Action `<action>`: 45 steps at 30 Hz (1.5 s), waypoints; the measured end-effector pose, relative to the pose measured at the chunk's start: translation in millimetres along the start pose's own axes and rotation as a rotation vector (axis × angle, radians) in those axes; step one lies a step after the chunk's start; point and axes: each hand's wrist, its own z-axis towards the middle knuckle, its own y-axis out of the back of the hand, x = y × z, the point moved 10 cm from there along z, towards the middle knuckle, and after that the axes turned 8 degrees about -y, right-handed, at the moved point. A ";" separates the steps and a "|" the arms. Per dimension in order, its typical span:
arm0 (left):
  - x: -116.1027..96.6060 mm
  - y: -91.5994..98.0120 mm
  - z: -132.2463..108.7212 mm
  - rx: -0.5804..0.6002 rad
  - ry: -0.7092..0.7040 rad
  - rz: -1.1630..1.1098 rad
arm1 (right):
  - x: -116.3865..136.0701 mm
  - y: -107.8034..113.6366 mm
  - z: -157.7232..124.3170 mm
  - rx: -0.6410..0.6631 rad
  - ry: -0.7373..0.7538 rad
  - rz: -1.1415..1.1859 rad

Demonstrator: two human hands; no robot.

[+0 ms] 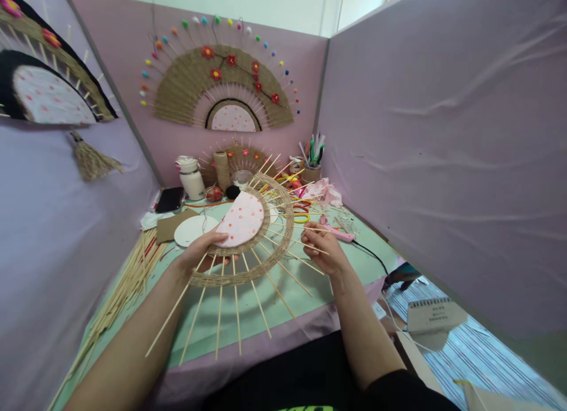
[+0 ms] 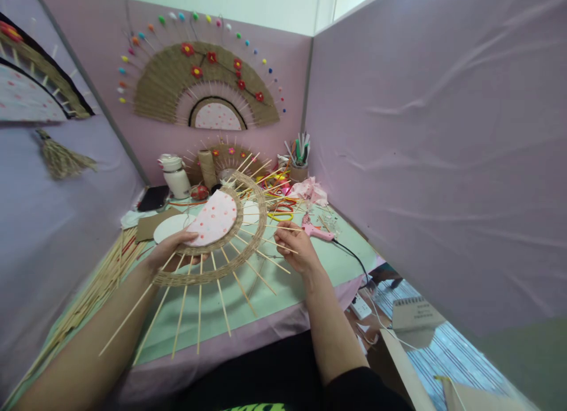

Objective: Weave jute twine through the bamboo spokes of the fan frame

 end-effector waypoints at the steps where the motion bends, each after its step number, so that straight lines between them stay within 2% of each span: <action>1: -1.1 2.9 -0.1 -0.018 0.007 0.006 | -1.8 2.1 0.9 0.000 -0.022 0.004; 4: -3.4 14.4 -0.7 -0.082 0.021 0.020 | -3.6 9.4 3.5 -0.006 -0.050 0.029; 9: -8.3 35.7 -3.3 -0.227 0.010 0.021 | 3.2 20.7 4.5 -0.059 -0.015 0.040; 16: -12.7 50.9 -6.8 -0.280 0.027 0.022 | 18.7 31.1 -1.2 -0.126 0.066 0.032; 21: -9.8 53.0 -11.3 -0.271 0.072 0.028 | 29.7 32.0 -6.4 -0.148 0.144 0.014; 25: -10.0 48.9 -15.0 -0.297 0.090 -0.027 | 28.8 28.5 -6.4 -0.131 0.150 0.033; 30: -12.6 51.6 -19.3 -0.385 0.073 -0.092 | 24.0 21.8 -4.6 -0.098 0.141 0.070; 33: -6.9 53.8 -23.1 -0.442 0.116 -0.084 | 21.5 15.8 -1.2 -0.091 0.154 0.105; 35: 1.0 50.9 -23.8 -0.429 0.172 -0.066 | 19.3 11.6 3.1 -0.106 0.170 0.130; 40: 18.7 37.9 -19.7 -0.286 0.262 -0.032 | 13.3 0.0 14.7 -0.151 0.223 0.185; 45: 20.0 31.4 -18.3 -0.181 0.255 -0.049 | 7.5 -9.3 18.5 -0.127 0.197 0.188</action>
